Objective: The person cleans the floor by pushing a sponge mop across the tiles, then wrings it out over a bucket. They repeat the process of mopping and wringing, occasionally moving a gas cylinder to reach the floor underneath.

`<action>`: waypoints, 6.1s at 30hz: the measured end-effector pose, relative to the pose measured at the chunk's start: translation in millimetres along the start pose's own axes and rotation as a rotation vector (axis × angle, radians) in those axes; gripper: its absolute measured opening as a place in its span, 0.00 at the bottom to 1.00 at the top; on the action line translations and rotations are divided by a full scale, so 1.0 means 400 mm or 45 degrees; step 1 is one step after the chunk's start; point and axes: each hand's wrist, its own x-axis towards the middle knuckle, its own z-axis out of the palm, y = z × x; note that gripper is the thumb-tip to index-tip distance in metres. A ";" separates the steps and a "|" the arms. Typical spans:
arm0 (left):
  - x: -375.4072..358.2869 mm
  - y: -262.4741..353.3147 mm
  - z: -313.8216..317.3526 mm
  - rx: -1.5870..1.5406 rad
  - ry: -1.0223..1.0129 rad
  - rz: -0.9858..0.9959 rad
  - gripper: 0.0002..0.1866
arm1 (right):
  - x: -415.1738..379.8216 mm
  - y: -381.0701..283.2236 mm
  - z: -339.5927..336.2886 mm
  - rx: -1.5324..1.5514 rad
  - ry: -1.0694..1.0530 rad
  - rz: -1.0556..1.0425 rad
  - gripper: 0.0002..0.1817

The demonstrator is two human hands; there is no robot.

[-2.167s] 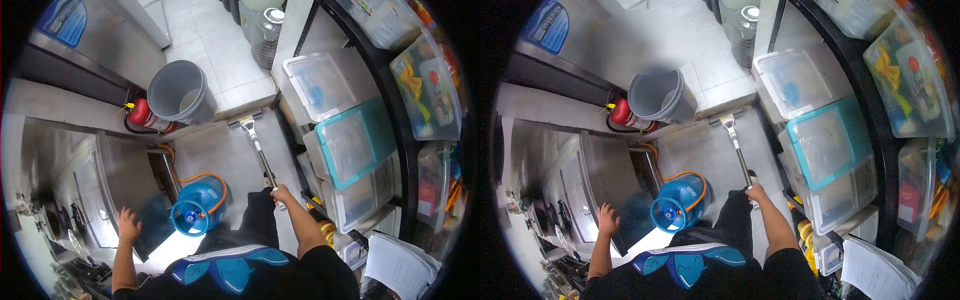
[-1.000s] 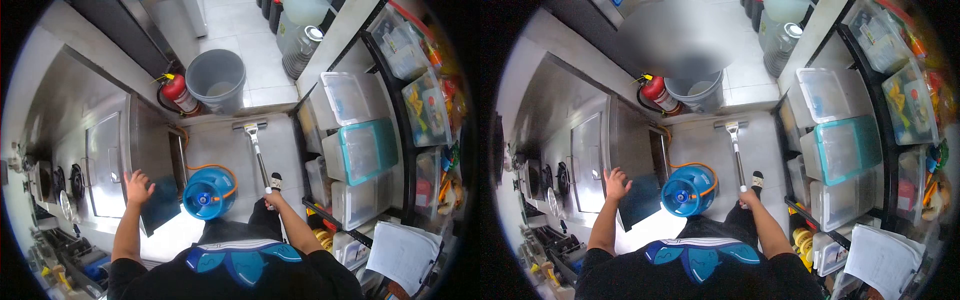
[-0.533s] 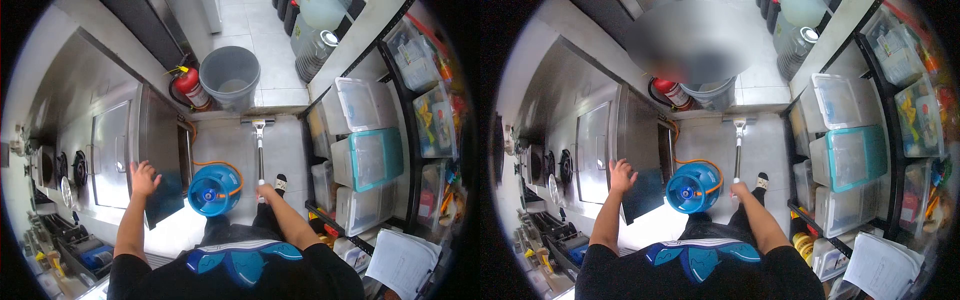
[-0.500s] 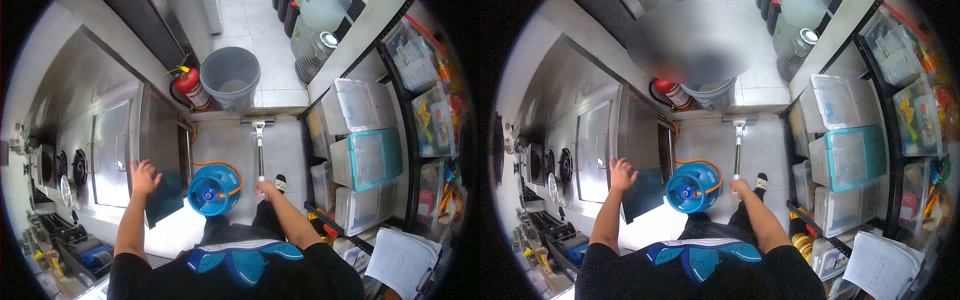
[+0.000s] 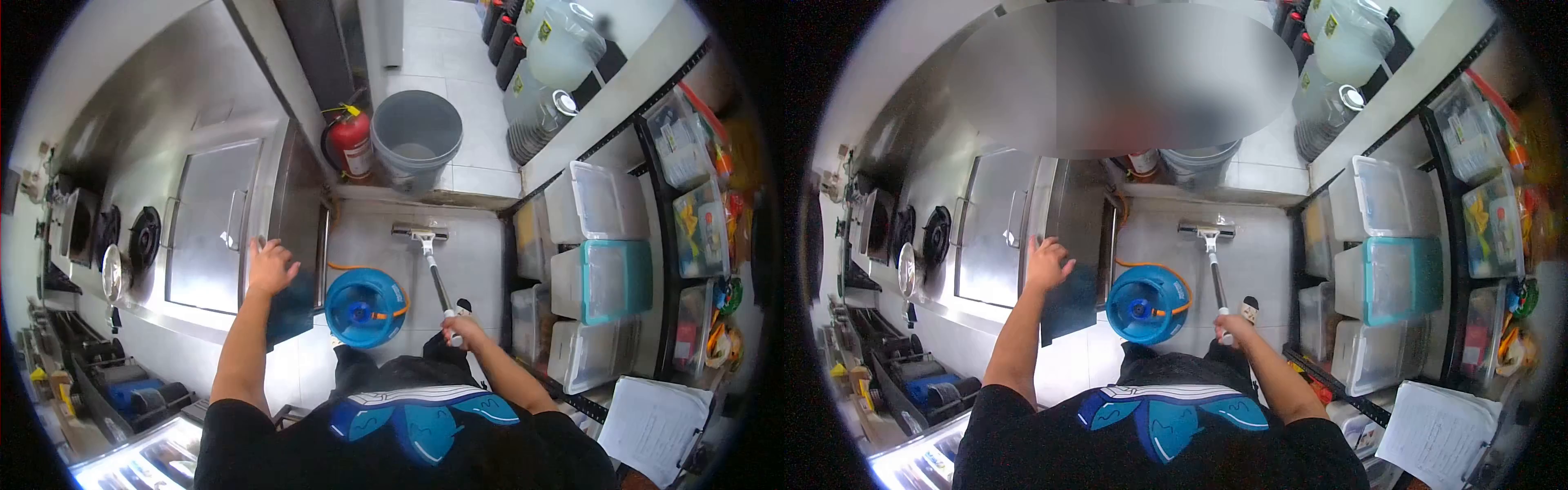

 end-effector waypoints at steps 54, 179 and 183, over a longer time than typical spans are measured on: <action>0.003 -0.041 0.014 -0.216 -0.017 -0.045 0.11 | 0.201 -0.234 0.217 0.312 -0.271 0.198 0.04; 0.012 -0.045 0.020 -0.124 -0.029 -0.016 0.12 | 0.318 -0.045 0.090 0.265 -0.236 -0.157 0.03; 0.018 -0.023 0.025 -0.111 0.068 0.012 0.08 | 0.243 -0.080 0.092 0.228 -0.014 -0.094 0.05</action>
